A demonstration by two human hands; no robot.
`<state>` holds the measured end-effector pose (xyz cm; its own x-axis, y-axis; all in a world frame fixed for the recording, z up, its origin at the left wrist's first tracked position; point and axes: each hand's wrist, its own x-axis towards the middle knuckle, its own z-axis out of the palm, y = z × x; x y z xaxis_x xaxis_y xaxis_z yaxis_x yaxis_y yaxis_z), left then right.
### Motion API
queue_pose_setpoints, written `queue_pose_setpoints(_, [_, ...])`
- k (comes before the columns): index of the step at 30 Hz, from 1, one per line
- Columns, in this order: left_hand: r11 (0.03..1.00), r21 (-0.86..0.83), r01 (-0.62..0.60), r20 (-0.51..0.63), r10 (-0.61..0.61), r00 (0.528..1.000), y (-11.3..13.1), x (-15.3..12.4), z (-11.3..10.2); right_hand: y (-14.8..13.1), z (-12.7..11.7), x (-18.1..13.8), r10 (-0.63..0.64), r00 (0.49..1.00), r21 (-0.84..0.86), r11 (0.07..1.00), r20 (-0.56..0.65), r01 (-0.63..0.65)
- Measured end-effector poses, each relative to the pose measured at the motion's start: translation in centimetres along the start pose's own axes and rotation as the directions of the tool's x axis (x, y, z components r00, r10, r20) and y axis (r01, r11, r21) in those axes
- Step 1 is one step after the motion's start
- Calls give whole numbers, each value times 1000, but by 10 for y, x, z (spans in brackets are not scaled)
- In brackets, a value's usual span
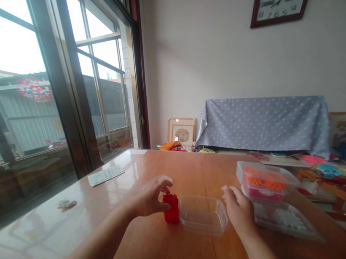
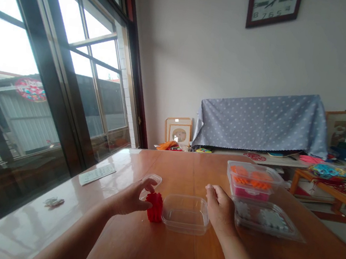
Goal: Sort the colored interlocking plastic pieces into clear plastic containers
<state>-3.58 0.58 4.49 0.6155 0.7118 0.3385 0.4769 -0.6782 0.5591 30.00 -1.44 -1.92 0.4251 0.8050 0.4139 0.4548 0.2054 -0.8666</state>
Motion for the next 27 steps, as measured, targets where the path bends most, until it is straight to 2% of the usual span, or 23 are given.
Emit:
queue_pose_setpoints(4, [995, 71, 74, -48, -70, 996, 6, 3, -1, -2, 0, 1, -6, 1000, 8, 1000, -18, 6])
queue_pose_setpoints(8, [986, 133, 99, -100, -86, 991, 30, 19, 6, -3, -1, 2, -8, 999, 24, 1000, -45, 9])
queue_pose_setpoints(13, [973, 224, 58, 25, -66, 998, 71, 52, 38, -5, -1, 0, -19, 999, 31, 999, -34, 20])
queue_pose_setpoints(16, [964, 264, 34, 127, -69, 990, 84, 71, 63, -7, -1, 0, -39, 999, 29, 999, -31, 40])
queue_pose_setpoints(21, [939, 334, 78, 249, -168, 954, 83, 93, 95, -10, -5, 2, -45, 996, 46, 998, -73, 48])
queue_pose_setpoints(27, [921, 364, 140, 329, -268, 905, 68, 104, 112, -13, -8, 5, -57, 994, 74, 995, -95, 64])
